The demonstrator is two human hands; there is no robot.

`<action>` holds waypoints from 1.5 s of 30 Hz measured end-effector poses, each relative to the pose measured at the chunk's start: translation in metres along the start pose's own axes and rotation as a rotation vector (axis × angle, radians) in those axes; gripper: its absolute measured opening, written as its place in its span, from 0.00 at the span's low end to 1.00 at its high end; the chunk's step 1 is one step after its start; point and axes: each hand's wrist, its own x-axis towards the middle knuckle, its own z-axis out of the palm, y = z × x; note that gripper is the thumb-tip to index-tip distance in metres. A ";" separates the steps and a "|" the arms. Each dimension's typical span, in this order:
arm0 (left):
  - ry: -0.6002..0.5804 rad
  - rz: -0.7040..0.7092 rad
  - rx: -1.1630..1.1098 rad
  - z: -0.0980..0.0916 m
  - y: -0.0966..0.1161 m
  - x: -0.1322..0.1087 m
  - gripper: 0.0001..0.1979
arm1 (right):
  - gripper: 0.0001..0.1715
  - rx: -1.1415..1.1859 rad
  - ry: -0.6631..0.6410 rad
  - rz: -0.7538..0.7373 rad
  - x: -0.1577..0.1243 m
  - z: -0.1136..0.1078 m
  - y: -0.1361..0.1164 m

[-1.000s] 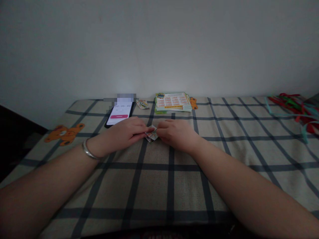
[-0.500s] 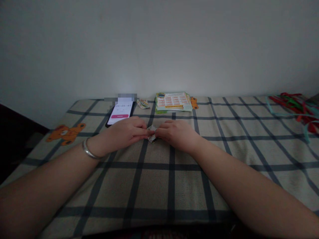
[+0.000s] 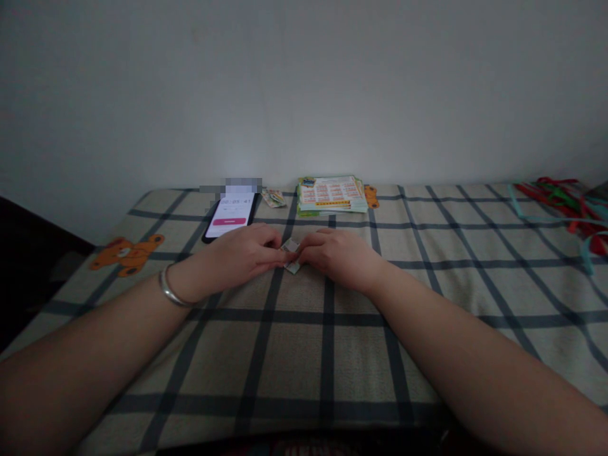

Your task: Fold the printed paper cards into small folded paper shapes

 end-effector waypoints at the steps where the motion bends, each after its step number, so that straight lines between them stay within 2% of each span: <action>1: 0.007 -0.007 0.008 0.000 0.001 0.000 0.13 | 0.13 0.000 0.006 -0.001 0.000 0.000 0.000; 6: 0.004 0.066 0.075 -0.001 0.004 -0.001 0.12 | 0.12 -0.021 -0.027 0.038 0.000 -0.001 0.000; 15: -0.083 -0.003 0.021 -0.009 0.010 0.000 0.18 | 0.13 -0.089 -0.084 0.067 0.001 -0.006 -0.004; 24: -0.088 -0.032 -0.074 -0.008 0.009 -0.003 0.15 | 0.12 -0.094 -0.045 0.072 -0.001 -0.001 -0.004; 37: -0.055 -0.032 -0.059 -0.008 0.011 -0.004 0.12 | 0.14 -0.144 -0.044 0.099 0.002 0.003 -0.008; 45: -0.083 0.003 -0.046 -0.007 0.006 -0.004 0.14 | 0.20 -0.175 -0.035 0.139 0.005 0.008 -0.009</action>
